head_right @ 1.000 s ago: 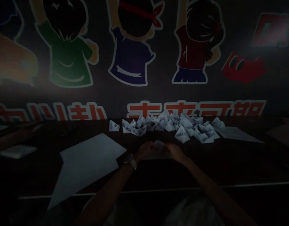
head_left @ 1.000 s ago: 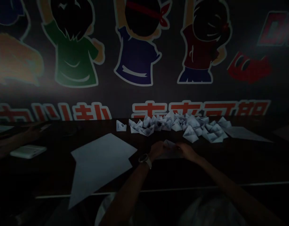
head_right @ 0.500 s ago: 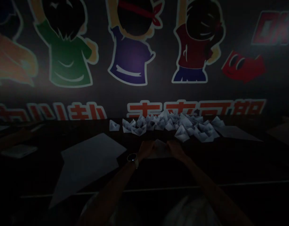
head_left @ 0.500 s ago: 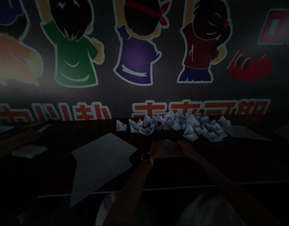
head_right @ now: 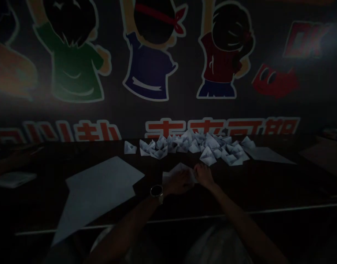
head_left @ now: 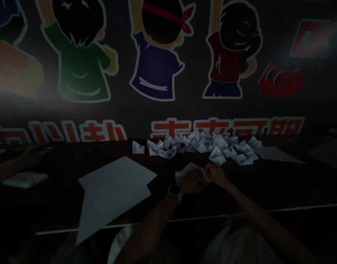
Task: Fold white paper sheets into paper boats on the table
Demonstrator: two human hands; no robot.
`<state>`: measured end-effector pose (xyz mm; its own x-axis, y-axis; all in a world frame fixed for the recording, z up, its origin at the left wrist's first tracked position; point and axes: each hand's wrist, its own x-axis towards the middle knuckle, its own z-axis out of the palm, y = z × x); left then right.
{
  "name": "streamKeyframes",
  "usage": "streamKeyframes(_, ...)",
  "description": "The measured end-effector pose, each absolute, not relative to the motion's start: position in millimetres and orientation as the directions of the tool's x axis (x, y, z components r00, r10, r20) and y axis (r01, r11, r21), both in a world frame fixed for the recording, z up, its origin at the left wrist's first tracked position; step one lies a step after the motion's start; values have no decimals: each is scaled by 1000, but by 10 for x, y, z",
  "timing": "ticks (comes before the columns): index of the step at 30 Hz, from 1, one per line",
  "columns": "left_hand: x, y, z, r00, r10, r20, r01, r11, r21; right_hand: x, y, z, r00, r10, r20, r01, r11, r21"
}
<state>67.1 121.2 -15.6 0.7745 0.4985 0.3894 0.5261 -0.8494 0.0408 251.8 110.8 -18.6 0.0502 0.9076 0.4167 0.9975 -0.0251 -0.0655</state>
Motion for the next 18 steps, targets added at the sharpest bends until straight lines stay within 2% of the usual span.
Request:
streamKeyframes(2,530,1219,-113,809,466,359,474,-878,72,2570,1081,-205,104,903,418,994,-80,-74)
streamKeyframes(8,111,1208,-21,800,505,324,499,-860,109,2707,933,-169,206,880,428,978,-191,-78)
streamKeyframes(11,39,1181,-10,779,534,328,520,-843,137,2619,882,-105,167,843,512,984,-175,-33)
streamKeyframes(14,36,1179,-12,786,522,332,500,-852,156,2391,902,-141,-93,799,594,996,72,58)
streamKeyframes(16,51,1198,-30,795,507,335,484,-861,155,2211,936,-239,-321,767,556,942,319,105)
streamKeyframes(18,70,1224,-58,768,530,359,507,-846,165,2072,958,-350,-422,781,460,892,448,57)
